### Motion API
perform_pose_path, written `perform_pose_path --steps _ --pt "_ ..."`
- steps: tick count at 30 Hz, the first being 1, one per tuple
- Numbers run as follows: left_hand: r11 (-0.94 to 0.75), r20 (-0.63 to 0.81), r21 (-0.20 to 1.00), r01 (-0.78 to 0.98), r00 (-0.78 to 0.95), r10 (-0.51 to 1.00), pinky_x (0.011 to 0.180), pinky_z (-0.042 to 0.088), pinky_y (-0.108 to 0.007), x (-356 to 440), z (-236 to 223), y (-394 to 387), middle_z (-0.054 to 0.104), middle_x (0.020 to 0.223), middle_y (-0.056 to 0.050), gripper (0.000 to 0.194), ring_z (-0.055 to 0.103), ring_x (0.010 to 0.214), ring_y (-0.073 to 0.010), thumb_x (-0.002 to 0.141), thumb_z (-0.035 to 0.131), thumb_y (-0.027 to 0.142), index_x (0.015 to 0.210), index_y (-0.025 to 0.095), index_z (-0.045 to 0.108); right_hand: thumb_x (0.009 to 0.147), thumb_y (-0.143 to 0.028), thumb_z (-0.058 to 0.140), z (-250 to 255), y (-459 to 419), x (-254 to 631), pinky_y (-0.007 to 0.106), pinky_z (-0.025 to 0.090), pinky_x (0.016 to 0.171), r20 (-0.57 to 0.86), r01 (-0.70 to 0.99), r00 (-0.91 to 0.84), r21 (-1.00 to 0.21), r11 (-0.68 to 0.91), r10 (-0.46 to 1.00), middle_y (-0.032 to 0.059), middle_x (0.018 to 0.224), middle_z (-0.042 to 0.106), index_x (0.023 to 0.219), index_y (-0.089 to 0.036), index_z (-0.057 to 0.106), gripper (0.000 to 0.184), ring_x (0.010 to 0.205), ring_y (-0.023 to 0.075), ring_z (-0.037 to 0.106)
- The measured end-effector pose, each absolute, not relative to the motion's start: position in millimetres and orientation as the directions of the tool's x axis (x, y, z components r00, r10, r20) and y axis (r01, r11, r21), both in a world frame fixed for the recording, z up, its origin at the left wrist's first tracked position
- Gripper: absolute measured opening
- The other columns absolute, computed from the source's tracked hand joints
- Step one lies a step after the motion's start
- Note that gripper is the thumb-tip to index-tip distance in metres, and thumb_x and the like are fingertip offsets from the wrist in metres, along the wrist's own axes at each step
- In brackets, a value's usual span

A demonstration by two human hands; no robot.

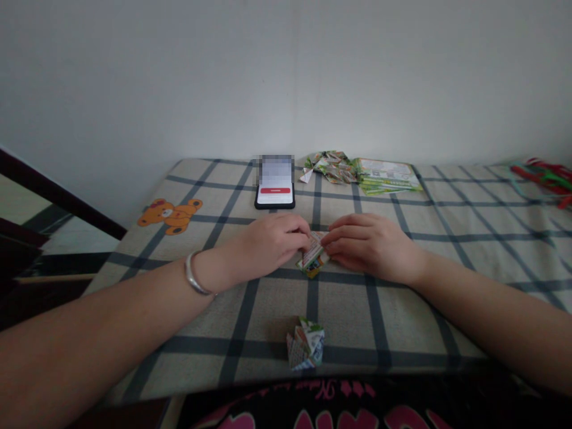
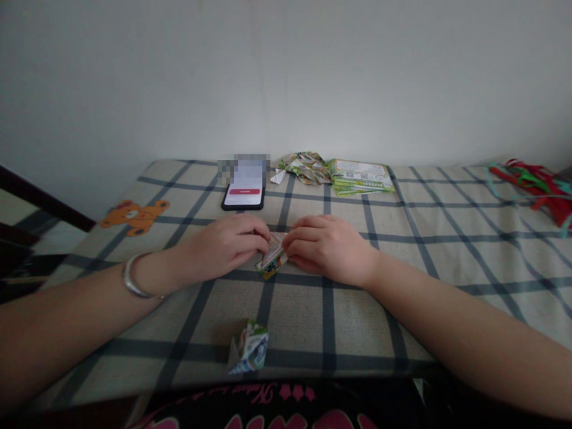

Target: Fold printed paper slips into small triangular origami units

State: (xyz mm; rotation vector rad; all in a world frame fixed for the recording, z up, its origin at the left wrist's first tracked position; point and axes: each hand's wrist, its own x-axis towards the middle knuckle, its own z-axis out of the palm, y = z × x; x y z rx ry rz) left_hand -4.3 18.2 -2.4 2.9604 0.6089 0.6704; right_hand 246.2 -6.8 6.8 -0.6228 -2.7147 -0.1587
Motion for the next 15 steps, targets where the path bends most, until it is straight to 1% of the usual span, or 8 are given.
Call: perform_pose_path --steps 4,6,9,11,13,15 --pt "-0.941 0.371 0.173 0.291 0.866 0.336 0.092 0.05 -0.033 -4.4 -0.6 14.8 0.064 0.109 -0.008 0.025 0.059 0.102 -0.0179 0.089 0.047 0.007 0.098 0.016 0.069 0.097 -0.029 0.048 7.6 -11.4 244.3 0.03 0.049 0.073 0.321 0.497 -0.829 0.047 0.867 0.458 0.0062 0.092 0.072 0.093 -0.016 0.069 0.024 0.086 0.0174 0.065" --pt "-0.953 0.378 0.155 0.259 0.876 0.3 0.098 0.048 -0.034 -4.3 1.1 13.4 0.064 0.113 -0.009 0.027 0.057 0.109 -0.019 0.09 0.046 0.009 0.103 0.014 0.068 0.097 -0.03 0.047 7.9 -13.3 243.8 0.028 0.047 0.066 0.329 0.516 -0.822 0.084 0.853 0.465 0.0063 0.086 0.071 0.089 -0.016 0.068 0.027 0.079 0.0167 0.064" --pt "-0.96 0.397 0.091 0.264 0.875 0.278 0.103 0.044 -0.041 -4.9 3.1 12.6 0.064 0.116 -0.01 0.027 0.053 0.116 -0.023 0.091 0.047 0.017 0.108 0.014 0.068 0.096 -0.03 0.047 8.1 -14.9 243.4 0.029 0.042 0.06 0.354 0.552 -0.802 0.13 0.824 0.481 0.0053 0.076 0.068 0.085 -0.015 0.068 0.028 0.068 0.0162 0.061" --pt "-0.954 0.387 0.059 0.293 0.874 0.293 0.103 0.043 -0.044 -5.2 3.6 12.0 0.065 0.114 -0.009 0.028 0.053 0.114 -0.0249 0.092 0.05 0.028 0.109 0.014 0.068 0.095 -0.029 0.049 7.7 -15.2 243.2 0.029 0.041 0.059 0.363 0.571 -0.787 0.125 0.811 0.498 0.0043 0.074 0.067 0.085 -0.016 0.068 0.026 0.066 0.0162 0.061" --pt "-0.938 0.365 0.037 0.345 0.869 0.334 0.098 0.044 -0.042 -4.5 3.6 10.5 0.066 0.108 -0.008 0.03 0.055 0.108 -0.0241 0.092 0.053 0.037 0.106 0.015 0.069 0.095 -0.03 0.05 7.0 -15.1 242.7 0.029 0.042 0.06 0.361 0.576 -0.78 0.098 0.812 0.51 0.0038 0.076 0.067 0.087 -0.016 0.068 0.025 0.067 0.0165 0.062" --pt "-0.909 0.354 0.004 0.416 0.85 0.39 0.091 0.045 -0.039 -2.2 3.2 7.6 0.067 0.1 -0.006 0.026 0.056 0.1 -0.022 0.092 0.055 0.038 0.102 0.018 0.069 0.096 -0.031 0.05 6.0 -14.7 241.8 0.028 0.042 0.061 0.353 0.581 -0.773 0.063 0.811 0.527 0.004 0.078 0.068 0.088 -0.016 0.069 0.025 0.069 0.0168 0.063"
